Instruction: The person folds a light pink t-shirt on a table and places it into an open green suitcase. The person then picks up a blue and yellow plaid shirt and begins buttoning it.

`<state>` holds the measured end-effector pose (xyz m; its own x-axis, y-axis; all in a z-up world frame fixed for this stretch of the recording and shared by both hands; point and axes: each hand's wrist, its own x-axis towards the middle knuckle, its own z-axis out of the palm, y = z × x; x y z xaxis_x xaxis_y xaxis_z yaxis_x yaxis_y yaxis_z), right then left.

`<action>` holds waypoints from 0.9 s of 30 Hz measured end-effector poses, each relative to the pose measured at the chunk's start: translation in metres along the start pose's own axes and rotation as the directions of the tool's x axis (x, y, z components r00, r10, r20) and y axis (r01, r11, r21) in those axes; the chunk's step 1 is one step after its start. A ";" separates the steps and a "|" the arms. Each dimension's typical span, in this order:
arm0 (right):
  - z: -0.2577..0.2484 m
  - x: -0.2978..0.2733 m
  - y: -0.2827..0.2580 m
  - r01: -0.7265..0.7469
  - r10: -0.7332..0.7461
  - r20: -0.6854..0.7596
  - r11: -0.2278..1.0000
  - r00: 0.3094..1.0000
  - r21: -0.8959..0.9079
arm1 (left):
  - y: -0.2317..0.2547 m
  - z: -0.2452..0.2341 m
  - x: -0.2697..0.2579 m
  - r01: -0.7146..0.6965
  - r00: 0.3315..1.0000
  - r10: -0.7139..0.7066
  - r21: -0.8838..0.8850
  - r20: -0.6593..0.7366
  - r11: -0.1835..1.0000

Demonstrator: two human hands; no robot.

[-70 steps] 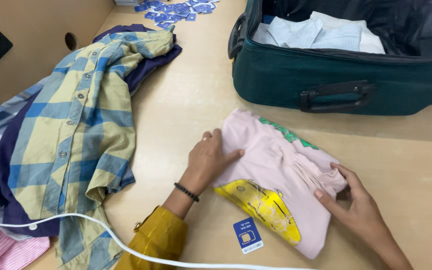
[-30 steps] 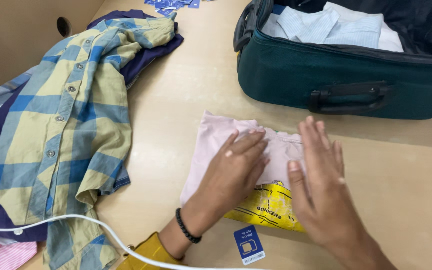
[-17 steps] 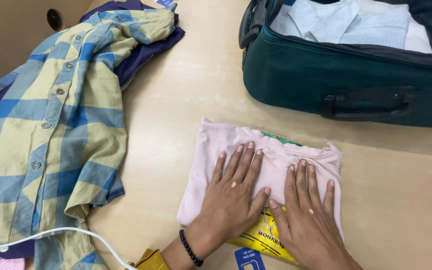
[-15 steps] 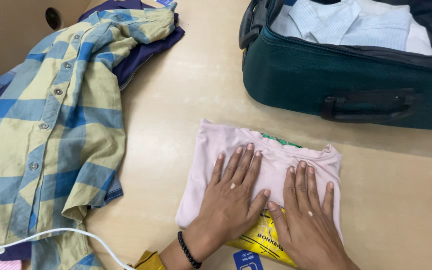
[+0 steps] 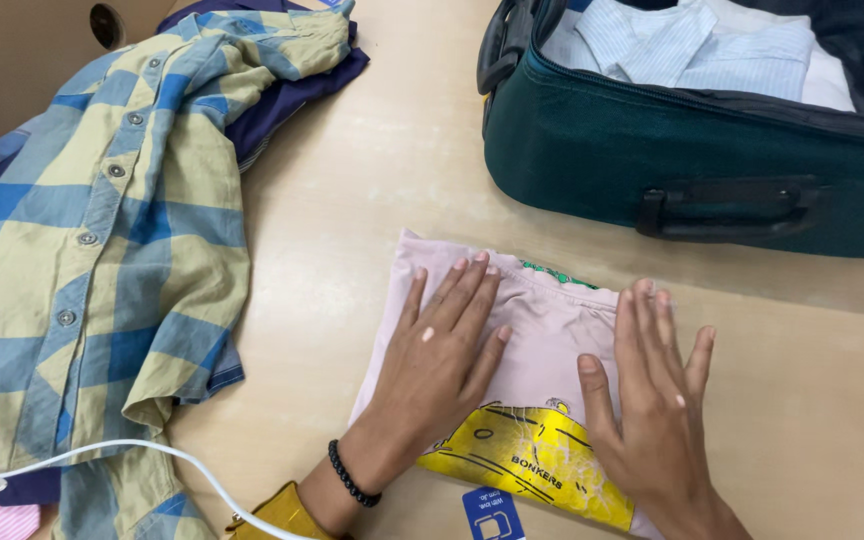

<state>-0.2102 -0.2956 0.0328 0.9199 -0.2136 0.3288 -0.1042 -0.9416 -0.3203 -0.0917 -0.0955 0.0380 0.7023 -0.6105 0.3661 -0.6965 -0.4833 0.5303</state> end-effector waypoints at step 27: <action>0.010 0.037 0.068 -0.235 0.353 -0.186 0.855 0.917 0.462 | 0.011 0.008 -0.014 -0.076 0.990 0.062 0.108 0.129 0.991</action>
<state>-0.1793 -0.3651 0.0145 0.7366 -0.5763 0.3540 -0.1309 -0.6350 -0.7614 -0.1102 -0.0976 0.0330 0.6329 -0.7153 0.2962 -0.7598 -0.5003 0.4152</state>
